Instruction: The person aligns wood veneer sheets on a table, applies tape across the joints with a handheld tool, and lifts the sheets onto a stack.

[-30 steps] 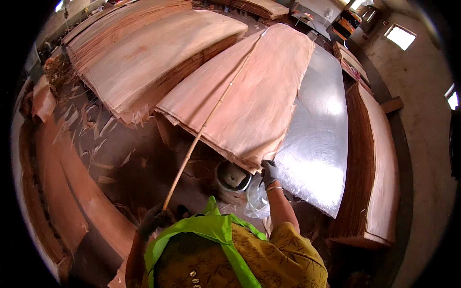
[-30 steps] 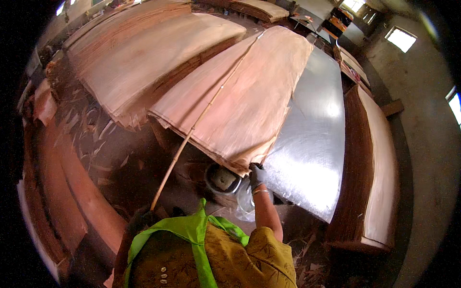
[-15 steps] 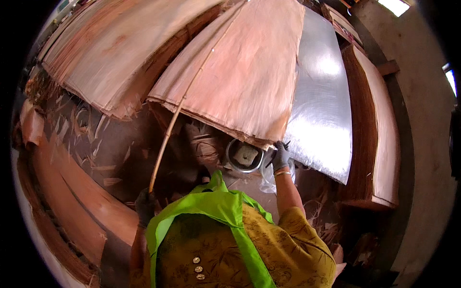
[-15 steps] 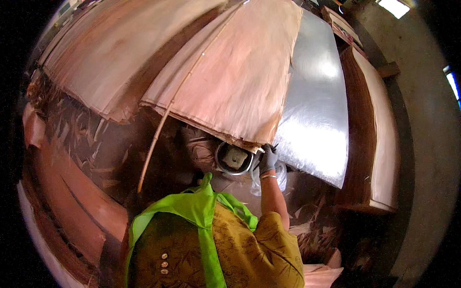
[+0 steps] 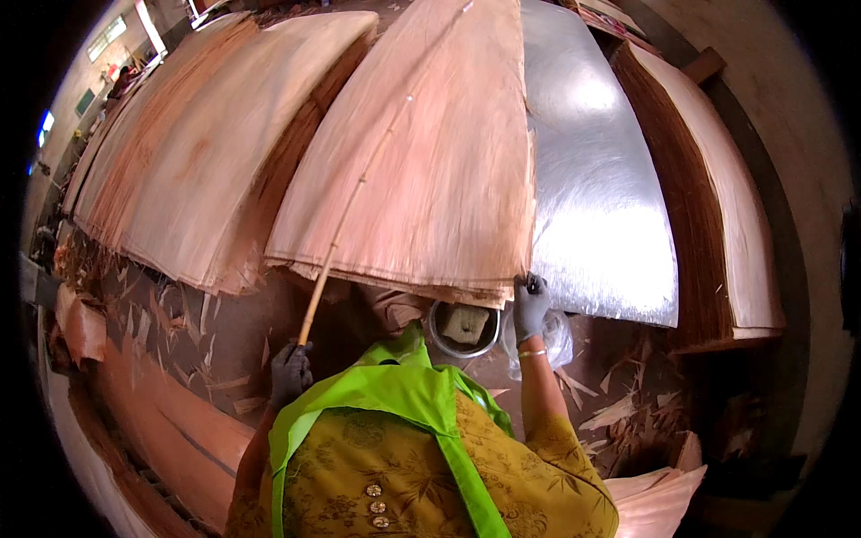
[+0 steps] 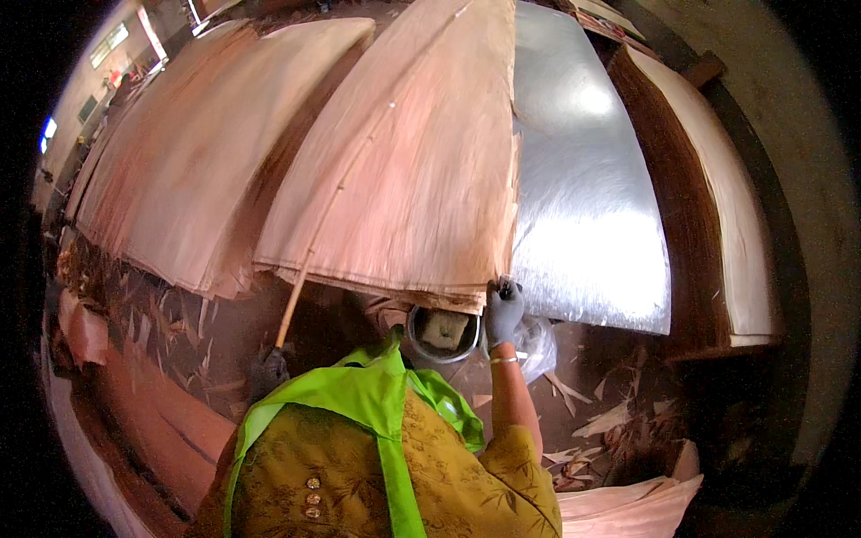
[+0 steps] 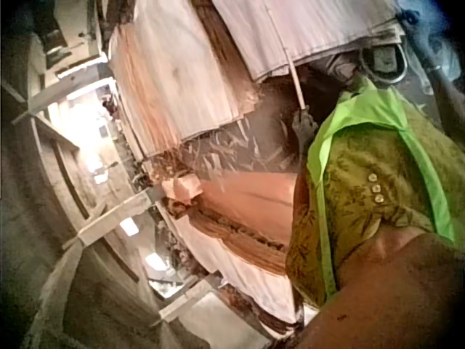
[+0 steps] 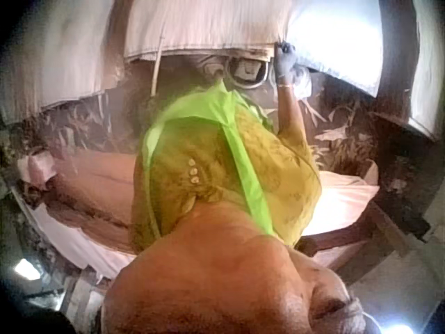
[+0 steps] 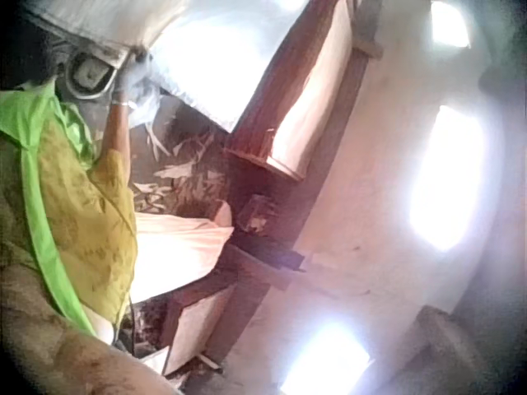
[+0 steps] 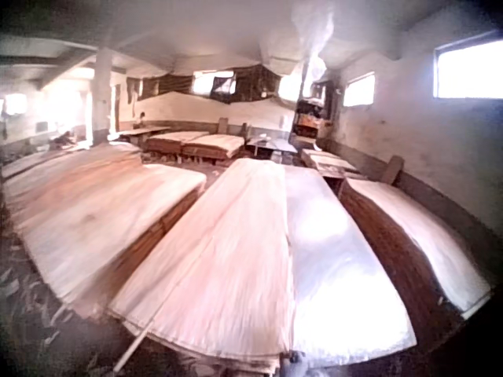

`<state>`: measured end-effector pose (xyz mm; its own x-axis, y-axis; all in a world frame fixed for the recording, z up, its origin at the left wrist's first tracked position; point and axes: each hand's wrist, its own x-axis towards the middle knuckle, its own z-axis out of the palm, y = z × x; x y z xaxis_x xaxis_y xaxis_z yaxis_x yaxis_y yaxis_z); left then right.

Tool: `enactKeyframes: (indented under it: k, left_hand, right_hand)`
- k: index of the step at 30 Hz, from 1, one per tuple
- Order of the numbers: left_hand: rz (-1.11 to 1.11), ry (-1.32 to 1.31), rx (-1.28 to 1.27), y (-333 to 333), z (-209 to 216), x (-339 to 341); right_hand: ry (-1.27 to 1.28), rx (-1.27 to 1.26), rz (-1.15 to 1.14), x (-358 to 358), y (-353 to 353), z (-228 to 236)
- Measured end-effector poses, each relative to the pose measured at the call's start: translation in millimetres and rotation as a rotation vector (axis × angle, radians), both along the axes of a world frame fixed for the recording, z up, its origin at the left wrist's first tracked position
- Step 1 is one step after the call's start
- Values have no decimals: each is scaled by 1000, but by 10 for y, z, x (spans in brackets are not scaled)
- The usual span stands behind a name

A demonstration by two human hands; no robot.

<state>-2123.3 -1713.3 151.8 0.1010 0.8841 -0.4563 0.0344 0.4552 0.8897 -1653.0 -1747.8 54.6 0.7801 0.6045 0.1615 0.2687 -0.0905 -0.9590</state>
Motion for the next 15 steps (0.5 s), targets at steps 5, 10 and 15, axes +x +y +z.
enactKeyframes:
  k: [5, 10, 15]
  left_hand:
    - [-310, 250, 125, 263, -253, 170]
    - [-288, 84, -44, 473, -373, 189]
    - [-331, 61, 37, 780, -618, 1]
  right_hand:
    - [97, 101, 125, -104, 174, 558]
    - [-157, 0, 194, -331, 342, 966]
    - [-348, 33, 176, -456, 687, 1328]
